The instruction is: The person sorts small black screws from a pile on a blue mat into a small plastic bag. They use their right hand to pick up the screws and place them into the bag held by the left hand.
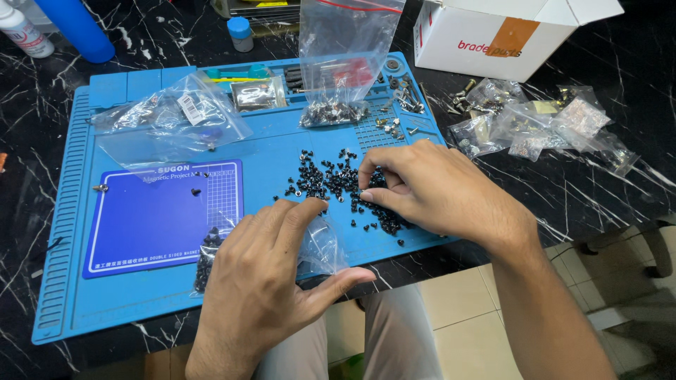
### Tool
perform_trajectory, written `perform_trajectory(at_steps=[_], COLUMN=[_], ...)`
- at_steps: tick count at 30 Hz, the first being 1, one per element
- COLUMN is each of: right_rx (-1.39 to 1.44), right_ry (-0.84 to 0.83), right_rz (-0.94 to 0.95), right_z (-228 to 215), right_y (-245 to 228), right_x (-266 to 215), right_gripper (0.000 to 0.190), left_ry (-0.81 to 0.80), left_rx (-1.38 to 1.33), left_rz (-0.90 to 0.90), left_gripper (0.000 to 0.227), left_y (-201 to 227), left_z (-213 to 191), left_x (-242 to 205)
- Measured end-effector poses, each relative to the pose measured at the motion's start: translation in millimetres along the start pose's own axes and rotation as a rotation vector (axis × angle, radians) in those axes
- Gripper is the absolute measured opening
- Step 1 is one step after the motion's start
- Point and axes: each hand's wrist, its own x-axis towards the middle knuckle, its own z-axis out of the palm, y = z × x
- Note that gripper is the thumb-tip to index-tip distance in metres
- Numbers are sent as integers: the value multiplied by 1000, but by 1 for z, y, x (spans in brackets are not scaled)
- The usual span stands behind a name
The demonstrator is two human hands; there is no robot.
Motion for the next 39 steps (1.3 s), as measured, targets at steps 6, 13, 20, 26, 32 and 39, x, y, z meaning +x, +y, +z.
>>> perform_trajectory(at_steps=[6, 13, 20, 26, 32, 39], right_rx=[205, 367, 591, 620, 617, 743], right_ry=[180, 335, 404, 440, 458, 405], right_rz=[-109, -307, -237, -253, -307, -387], right_z=[-2, 6, 15, 22, 25, 36], right_y=[5, 1, -6, -7, -15, -41], right_x=[-13, -39, -58, -66, -69, -54], right_gripper=[6, 7, 5, 5, 4, 13], left_ry=[8, 4, 12, 23, 51, 52], left_rx=[-2, 5, 18, -7, -39, -51], left_rz=[12, -1, 2, -7, -24, -2], left_gripper=[83, 82, 90, 92, 95, 95], left_y=[-1, 0, -4, -2, -1, -2], left_z=[1, 0, 4, 3, 0, 1], left_x=[0, -1, -3, -5, -5, -6])
